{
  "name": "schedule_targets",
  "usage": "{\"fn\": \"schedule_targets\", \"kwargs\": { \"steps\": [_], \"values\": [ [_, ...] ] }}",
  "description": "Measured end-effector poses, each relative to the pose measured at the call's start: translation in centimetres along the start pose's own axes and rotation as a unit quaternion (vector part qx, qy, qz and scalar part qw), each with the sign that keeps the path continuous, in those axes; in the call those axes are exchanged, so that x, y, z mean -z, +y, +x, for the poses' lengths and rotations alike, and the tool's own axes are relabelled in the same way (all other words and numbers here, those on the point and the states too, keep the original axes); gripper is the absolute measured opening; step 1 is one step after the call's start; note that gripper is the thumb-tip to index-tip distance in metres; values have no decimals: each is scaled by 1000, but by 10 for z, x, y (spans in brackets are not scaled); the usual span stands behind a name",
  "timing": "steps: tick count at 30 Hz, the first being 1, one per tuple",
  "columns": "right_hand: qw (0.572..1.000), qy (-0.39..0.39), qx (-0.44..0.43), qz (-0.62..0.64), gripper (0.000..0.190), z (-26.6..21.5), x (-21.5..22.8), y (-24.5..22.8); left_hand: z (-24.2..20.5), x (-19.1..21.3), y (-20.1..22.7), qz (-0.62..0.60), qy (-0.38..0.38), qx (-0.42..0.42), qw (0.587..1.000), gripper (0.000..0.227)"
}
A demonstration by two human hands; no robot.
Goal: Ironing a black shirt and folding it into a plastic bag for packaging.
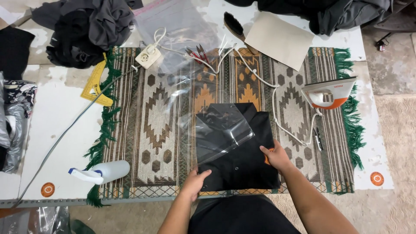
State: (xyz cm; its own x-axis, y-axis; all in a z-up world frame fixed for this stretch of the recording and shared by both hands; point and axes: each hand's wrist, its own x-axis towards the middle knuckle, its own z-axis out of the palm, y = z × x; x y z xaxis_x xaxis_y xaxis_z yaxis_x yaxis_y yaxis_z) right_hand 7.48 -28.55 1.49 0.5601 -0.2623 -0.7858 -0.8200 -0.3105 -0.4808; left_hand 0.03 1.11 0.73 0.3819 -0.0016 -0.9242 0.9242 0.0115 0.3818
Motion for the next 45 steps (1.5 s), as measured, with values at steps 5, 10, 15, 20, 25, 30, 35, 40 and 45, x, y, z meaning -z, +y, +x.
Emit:
{"fn": "schedule_targets", "kwargs": {
  "steps": [5, 10, 15, 20, 25, 30, 35, 40, 45],
  "values": [
    [993, 25, 26, -109, 57, 16, 9, 19, 12, -12, -14, 105, -7, 4, 994, 83],
    [994, 28, 22, -107, 63, 4, 12, 25, 38, -17, -21, 124, 51, -21, 991, 87],
    [995, 34, 36, -88, 58, -35, 23, 14, 52, -53, -36, 166, 47, -101, 980, 56],
    [995, 38, 34, -83, 54, -46, 56, 26, 39, -102, -29, 310, -27, -78, 947, 46],
    [986, 90, 52, -129, 60, -63, 79, 50, 30, -152, -22, 390, -81, -201, 895, 31],
    [973, 144, 43, -173, 56, -69, 118, 73, -26, -177, 22, 412, -172, -226, 866, 22],
    [959, 198, 76, -186, 57, -82, 149, 62, -47, -187, 34, 303, -189, -373, 856, 20],
    [927, 221, 219, -208, 58, -67, 151, 14, -74, -155, 63, 204, -107, -535, 813, 24],
    [899, 86, 356, -240, 53, -27, 91, -72, -23, -92, 56, 136, 72, -338, 928, 36]
  ]
}}
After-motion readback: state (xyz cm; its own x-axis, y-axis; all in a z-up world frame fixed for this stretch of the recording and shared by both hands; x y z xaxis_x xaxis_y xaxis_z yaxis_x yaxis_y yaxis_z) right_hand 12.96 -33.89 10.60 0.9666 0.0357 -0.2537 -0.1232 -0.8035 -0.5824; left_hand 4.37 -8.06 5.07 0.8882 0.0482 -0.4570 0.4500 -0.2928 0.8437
